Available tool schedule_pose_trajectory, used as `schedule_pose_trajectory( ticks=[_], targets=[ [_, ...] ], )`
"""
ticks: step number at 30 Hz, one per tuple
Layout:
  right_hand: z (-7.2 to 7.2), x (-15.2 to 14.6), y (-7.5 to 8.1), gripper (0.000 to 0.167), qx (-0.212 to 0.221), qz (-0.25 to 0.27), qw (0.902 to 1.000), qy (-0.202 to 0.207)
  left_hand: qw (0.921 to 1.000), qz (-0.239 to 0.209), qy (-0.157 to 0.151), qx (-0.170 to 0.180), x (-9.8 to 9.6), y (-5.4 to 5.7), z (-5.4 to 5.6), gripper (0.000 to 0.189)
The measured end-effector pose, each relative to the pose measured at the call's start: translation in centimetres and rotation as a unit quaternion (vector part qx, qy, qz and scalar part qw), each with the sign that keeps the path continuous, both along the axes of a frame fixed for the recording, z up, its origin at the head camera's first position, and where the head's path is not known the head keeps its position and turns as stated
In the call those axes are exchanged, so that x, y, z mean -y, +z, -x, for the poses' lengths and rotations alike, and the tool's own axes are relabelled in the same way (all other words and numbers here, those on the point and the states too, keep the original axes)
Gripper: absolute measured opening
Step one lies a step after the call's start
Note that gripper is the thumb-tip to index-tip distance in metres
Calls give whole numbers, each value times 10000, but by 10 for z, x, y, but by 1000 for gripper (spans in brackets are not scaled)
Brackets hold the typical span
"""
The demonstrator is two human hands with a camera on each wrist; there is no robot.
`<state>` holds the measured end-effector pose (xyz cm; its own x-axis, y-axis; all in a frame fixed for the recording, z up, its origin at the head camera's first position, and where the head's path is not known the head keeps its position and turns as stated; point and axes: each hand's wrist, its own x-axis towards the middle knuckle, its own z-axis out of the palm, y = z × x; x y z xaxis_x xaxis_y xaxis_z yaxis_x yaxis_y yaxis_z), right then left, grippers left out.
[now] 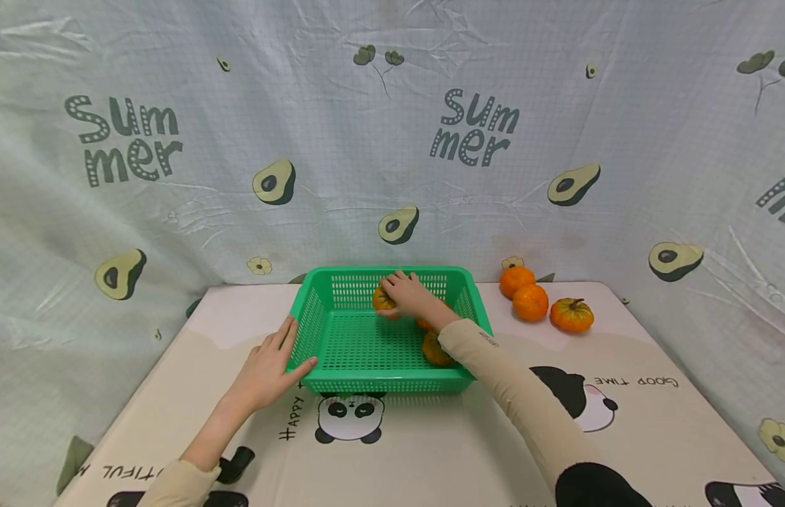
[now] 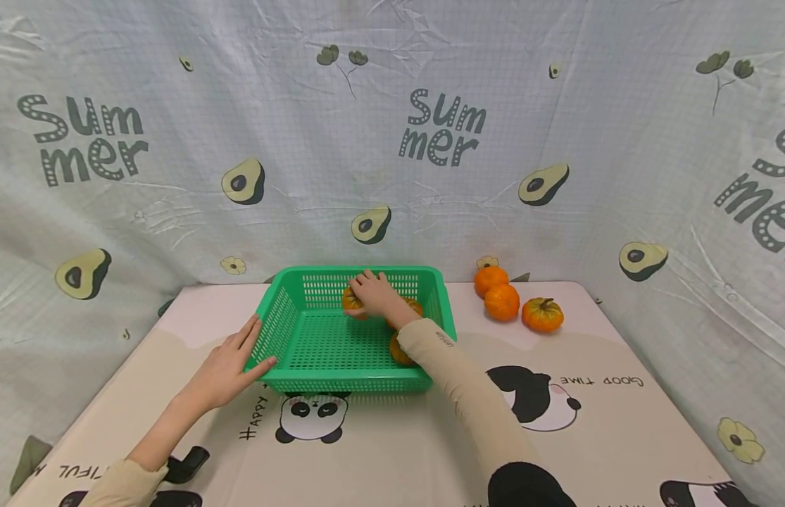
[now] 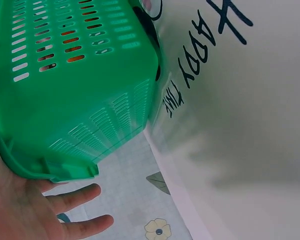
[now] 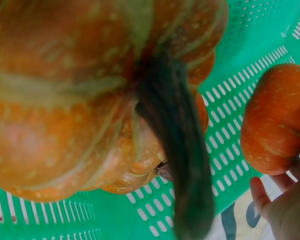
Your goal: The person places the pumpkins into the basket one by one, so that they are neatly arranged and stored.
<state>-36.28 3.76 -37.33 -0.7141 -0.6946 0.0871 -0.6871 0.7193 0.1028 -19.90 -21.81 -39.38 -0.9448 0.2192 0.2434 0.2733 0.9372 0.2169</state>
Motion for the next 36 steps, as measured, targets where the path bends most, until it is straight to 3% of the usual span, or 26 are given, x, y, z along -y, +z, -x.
schedule_pose_trajectory(
  ticks=[7, 16, 17, 20, 27, 36],
  targets=[
    [1, -1, -3, 60, 275, -210, 9994, 20, 10000, -2, -24, -10, 0, 0, 1, 81],
    [9, -1, -8, 67, 890, -601, 9937, -313, 10000, 26, -33, -25, 0, 1, 0, 80],
    [16, -3, -17, 69, 794, -500, 9954, -206, 10000, 33, -34, -34, 0, 1, 0, 81],
    [19, -4, -18, 73, 805, -532, 9950, -254, 10000, 32, -35, -52, 0, 1, 0, 81],
    [5, -5, -9, 58, 379, -818, 9956, -252, 10000, 17, -42, -28, 0, 1, 1, 81],
    [5, -5, -7, 60, 320, -940, 9948, -240, 10000, -31, -21, 3, 0, 0, 1, 81]
  ],
)
